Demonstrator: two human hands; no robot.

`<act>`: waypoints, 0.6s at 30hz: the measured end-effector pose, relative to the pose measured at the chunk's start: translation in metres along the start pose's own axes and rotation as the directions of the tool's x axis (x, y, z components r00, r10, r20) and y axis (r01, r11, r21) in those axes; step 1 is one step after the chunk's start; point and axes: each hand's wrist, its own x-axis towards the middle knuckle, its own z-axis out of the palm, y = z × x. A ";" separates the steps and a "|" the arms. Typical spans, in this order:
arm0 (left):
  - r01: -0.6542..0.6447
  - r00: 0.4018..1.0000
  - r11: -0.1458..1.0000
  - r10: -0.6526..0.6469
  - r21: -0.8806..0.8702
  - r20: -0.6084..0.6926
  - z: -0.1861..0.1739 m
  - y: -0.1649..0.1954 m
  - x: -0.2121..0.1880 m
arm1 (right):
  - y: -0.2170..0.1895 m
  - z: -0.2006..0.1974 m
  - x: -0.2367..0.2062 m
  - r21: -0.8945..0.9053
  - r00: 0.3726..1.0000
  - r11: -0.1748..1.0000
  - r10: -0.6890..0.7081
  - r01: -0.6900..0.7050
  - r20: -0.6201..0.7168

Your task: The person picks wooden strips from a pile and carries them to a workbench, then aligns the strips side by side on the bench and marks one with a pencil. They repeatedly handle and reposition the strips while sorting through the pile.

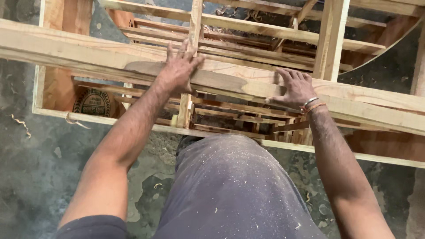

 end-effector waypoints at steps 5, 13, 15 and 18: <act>0.033 0.984 0.981 0.001 -0.193 0.176 0.005 -0.011 0.010 | -0.005 -0.005 0.006 0.082 0.998 0.995 0.059 -0.061 0.025; -0.010 1.000 0.984 0.007 -0.178 -0.020 0.011 -0.005 -0.008 | -0.018 -0.006 -0.001 0.022 0.990 0.990 0.138 -0.138 -0.003; -0.033 0.997 0.984 0.021 -0.174 -0.072 0.010 -0.005 -0.013 | -0.018 -0.005 -0.003 0.015 0.991 0.991 0.133 -0.133 0.022; -0.042 0.997 0.984 0.031 -0.174 -0.068 0.007 -0.004 -0.013 | -0.014 -0.007 -0.007 0.010 0.996 0.998 0.061 -0.062 0.059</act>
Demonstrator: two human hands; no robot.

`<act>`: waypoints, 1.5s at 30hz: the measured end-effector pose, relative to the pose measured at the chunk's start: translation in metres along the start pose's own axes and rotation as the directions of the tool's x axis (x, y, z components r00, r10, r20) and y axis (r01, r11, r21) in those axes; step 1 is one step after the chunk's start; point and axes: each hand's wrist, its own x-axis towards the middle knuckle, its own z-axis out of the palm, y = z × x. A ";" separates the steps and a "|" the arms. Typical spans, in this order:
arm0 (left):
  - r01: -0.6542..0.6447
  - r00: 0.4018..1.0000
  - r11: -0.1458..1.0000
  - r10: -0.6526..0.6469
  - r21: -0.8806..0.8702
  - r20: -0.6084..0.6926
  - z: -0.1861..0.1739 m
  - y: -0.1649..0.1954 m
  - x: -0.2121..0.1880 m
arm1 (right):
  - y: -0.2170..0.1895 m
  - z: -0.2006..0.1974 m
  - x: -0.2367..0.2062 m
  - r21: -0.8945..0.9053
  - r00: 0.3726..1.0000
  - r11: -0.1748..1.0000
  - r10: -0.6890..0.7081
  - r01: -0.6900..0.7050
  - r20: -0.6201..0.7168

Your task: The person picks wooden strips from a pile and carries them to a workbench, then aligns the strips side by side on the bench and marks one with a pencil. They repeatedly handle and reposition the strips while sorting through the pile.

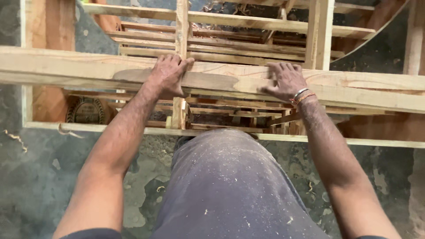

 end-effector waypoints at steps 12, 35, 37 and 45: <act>0.040 0.988 0.998 -0.046 0.039 0.145 0.005 -0.010 0.013 | -0.008 -0.028 -0.006 -0.322 0.979 0.926 -0.169 0.198 0.115; -0.081 0.956 0.973 0.137 0.215 -0.258 0.026 0.002 -0.005 | 0.002 0.003 -0.030 -0.181 0.906 0.956 -0.280 0.232 -0.318; -0.118 0.928 0.987 0.149 0.111 -0.341 0.048 0.002 -0.016 | 0.007 0.020 -0.042 -0.169 0.854 0.960 -0.277 0.225 -0.440; -0.168 0.903 0.984 0.180 0.066 -0.391 0.096 0.003 -0.042 | 0.021 0.068 -0.090 -0.152 0.758 0.943 -0.329 0.296 -0.563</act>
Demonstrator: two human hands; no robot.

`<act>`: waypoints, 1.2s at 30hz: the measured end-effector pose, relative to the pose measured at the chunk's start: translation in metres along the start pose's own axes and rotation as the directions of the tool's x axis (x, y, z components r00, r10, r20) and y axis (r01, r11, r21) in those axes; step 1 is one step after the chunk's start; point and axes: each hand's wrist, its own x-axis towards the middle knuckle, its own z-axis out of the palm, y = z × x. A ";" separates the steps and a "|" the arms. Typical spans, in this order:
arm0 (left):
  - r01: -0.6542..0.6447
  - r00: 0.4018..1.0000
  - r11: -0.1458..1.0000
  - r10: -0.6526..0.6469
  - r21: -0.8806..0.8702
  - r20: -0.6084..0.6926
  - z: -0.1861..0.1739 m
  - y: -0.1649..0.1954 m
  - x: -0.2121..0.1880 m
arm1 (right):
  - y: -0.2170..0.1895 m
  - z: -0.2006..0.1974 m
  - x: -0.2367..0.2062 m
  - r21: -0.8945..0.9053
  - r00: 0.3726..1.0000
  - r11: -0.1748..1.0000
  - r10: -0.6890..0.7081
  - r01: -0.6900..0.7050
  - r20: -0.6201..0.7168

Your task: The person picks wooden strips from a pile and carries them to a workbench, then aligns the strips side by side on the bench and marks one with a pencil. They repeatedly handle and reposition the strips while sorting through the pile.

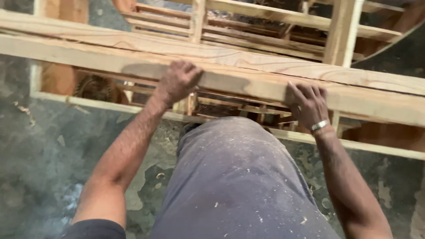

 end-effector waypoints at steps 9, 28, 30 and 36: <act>0.018 0.987 0.999 -0.024 -0.036 -0.159 -0.015 0.050 -0.041 | -0.037 0.025 -0.047 -0.009 0.992 0.997 0.074 -0.075 -0.098; -0.004 0.986 0.985 0.033 0.175 -0.163 0.017 0.050 -0.045 | -0.027 0.032 -0.053 -0.108 0.997 0.992 0.065 -0.068 -0.032; 0.010 0.990 0.981 0.018 0.194 -0.143 0.016 0.049 -0.036 | -0.024 0.036 -0.051 -0.275 0.995 0.958 0.053 -0.074 -0.083; 0.018 0.998 0.998 -0.021 -0.063 -0.051 0.018 0.041 -0.012 | -0.027 0.040 -0.051 -0.224 0.948 0.946 0.170 -0.233 -0.268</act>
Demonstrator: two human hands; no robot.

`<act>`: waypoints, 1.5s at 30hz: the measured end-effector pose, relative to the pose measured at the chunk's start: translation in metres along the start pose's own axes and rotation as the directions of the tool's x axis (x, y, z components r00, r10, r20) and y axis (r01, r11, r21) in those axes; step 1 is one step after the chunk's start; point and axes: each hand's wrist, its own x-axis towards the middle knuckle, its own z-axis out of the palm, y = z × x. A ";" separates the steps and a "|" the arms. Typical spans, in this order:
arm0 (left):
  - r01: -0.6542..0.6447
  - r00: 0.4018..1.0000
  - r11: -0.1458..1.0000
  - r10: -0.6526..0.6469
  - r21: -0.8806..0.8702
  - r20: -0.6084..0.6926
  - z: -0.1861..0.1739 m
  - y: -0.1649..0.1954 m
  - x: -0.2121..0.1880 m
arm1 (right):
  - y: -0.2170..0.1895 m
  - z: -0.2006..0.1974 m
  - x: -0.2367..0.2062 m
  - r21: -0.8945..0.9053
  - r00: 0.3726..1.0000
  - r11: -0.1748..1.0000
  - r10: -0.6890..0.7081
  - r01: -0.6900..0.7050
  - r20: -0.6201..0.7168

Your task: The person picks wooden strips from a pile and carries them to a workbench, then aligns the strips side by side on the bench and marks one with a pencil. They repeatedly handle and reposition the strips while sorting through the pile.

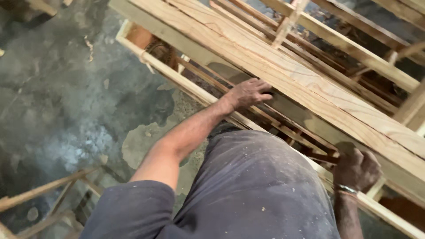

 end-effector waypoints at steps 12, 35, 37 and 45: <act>0.143 0.982 0.989 -0.146 -0.028 -0.118 -0.005 0.025 -0.007 | -0.037 -0.010 0.014 0.083 0.987 0.984 0.153 -0.156 0.041; -0.583 0.702 0.588 0.712 -0.561 0.017 0.007 0.140 0.010 | -0.286 -0.103 -0.095 0.463 0.527 0.405 0.832 -0.789 0.171; -0.506 0.589 0.404 0.807 -0.762 0.037 0.003 0.167 -0.004 | -0.317 -0.127 -0.119 0.435 0.365 0.270 0.919 -0.859 0.150; -0.486 0.063 0.076 0.997 -0.871 0.052 -0.001 0.277 -0.131 | -0.460 -0.194 -0.216 0.408 -0.240 -0.159 0.958 -0.899 -0.155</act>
